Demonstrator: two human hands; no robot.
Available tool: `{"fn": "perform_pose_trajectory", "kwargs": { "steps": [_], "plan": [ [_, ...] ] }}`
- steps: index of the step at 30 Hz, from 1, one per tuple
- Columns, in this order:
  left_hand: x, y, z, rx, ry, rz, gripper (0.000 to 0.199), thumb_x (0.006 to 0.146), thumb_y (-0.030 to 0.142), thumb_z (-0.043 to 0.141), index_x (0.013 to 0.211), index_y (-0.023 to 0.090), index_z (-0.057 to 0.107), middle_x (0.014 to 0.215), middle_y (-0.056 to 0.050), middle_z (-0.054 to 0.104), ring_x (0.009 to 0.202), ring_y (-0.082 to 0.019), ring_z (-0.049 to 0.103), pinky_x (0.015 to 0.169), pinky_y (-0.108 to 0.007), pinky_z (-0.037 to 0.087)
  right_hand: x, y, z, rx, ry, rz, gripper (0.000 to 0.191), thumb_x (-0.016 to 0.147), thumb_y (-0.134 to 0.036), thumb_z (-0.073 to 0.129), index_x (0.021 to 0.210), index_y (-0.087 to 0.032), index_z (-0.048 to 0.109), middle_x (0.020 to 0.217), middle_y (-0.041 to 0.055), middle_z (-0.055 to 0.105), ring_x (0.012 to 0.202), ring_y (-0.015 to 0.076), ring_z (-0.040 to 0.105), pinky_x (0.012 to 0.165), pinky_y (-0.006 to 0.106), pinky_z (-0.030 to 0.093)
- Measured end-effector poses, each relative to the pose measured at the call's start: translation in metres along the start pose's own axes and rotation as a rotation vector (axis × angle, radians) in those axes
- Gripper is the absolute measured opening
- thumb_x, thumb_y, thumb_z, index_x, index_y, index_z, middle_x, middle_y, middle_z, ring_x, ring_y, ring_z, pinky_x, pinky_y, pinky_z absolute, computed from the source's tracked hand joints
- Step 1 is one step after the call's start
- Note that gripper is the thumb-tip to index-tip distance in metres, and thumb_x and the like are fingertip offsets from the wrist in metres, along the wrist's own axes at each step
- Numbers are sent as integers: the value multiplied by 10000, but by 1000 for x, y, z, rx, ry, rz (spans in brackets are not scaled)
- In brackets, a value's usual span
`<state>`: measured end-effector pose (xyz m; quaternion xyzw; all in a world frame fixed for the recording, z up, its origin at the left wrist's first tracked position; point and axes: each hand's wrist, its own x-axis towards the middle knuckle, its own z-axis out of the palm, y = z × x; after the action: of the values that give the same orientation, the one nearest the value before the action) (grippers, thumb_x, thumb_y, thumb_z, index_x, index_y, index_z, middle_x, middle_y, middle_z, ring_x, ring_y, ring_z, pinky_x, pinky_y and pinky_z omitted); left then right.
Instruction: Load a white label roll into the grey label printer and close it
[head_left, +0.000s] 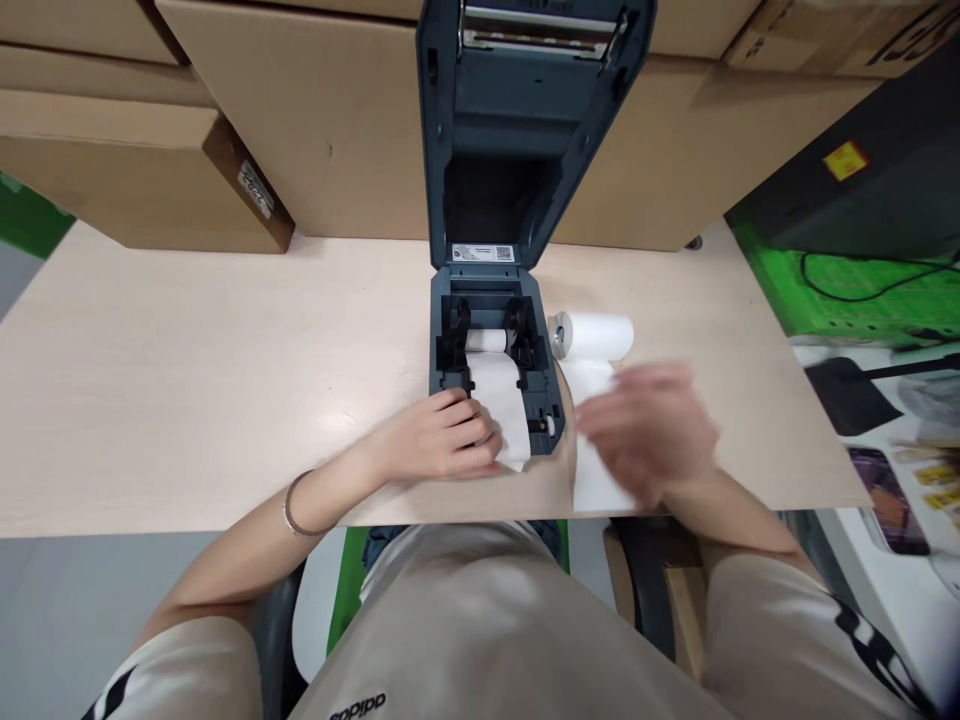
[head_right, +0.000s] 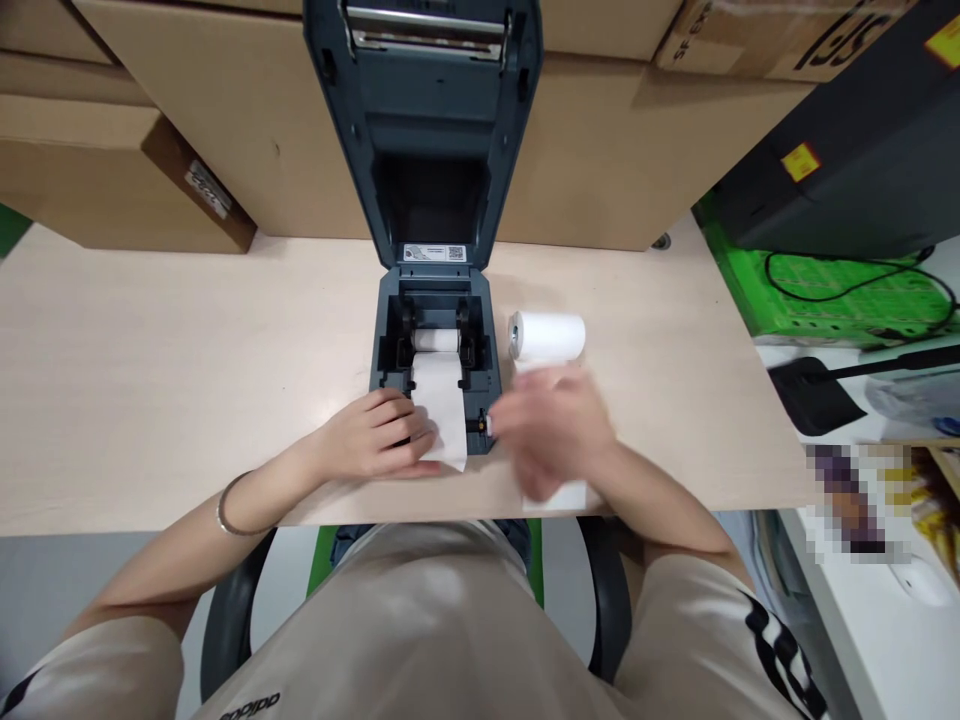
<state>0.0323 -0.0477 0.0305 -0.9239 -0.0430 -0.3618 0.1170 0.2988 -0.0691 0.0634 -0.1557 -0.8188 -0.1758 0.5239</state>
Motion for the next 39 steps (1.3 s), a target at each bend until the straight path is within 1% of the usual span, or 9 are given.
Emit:
{"fn": "perform_pose_trajectory", "kwargs": {
  "steps": [2,4,8,11,19,25,29,34,39],
  "plan": [
    [-1,-1,-1,32,-14,9,170,1023,366,721,963,215,673,862,-10,703,856,-164,617,810,-303,511,18,50,2,-96,173,157,284,1116,-186,475,1190,-261,739,940,-9,720,967,160,727,1058,387,589],
    [-1,-2,-2,50,-28,15,107,1022,318,715,968,238,669,873,2,710,864,-157,617,816,-294,519,34,104,8,-139,237,316,296,1092,-381,602,1256,-170,730,1167,115,754,1115,251,743,988,402,622],
    [-2,-3,-4,69,-51,26,85,1042,317,680,988,256,657,893,10,730,862,-147,636,818,-288,541,69,180,22,54,27,677,819,1080,-666,345,1541,-20,546,1653,211,489,1532,305,500,1178,344,480],
    [-4,-2,-2,87,-59,30,77,1041,316,678,992,261,653,907,19,741,866,-141,659,834,-279,556,102,193,30,363,-112,853,1082,976,-673,-105,1193,-88,780,1583,60,544,1481,279,501,996,235,508],
    [-20,2,3,-9,-7,-15,327,966,303,788,1236,408,637,1010,87,780,957,-122,740,938,-275,610,114,161,32,362,84,665,891,1065,-683,192,1148,33,715,1088,63,783,1135,148,724,995,230,527],
    [-35,0,27,-144,56,359,561,847,108,823,1177,543,692,1098,182,786,1004,-44,734,912,-126,596,76,77,6,402,-206,487,532,1112,-638,398,1243,-190,655,1337,130,733,1279,257,705,1136,448,591],
    [-45,0,41,-215,22,315,649,838,72,797,1196,599,675,1116,210,773,1016,-30,725,983,-113,575,44,39,-1,362,-351,373,476,1089,-583,467,1387,-252,633,1413,98,723,1380,288,664,1222,530,516],
    [-57,7,50,-506,-274,-73,296,858,601,769,1145,642,712,810,84,740,831,-191,739,1017,-384,662,6,13,6,239,-431,239,608,1023,-474,560,1588,-254,521,1429,86,726,1372,258,675,1235,472,482],
    [-72,16,37,-348,30,-187,534,734,925,656,1110,559,752,789,33,752,805,-244,726,1081,-547,613,-12,2,18,169,-345,217,624,1038,-460,488,1620,-235,496,1388,84,745,1371,242,668,1253,453,446]
  ]
}}
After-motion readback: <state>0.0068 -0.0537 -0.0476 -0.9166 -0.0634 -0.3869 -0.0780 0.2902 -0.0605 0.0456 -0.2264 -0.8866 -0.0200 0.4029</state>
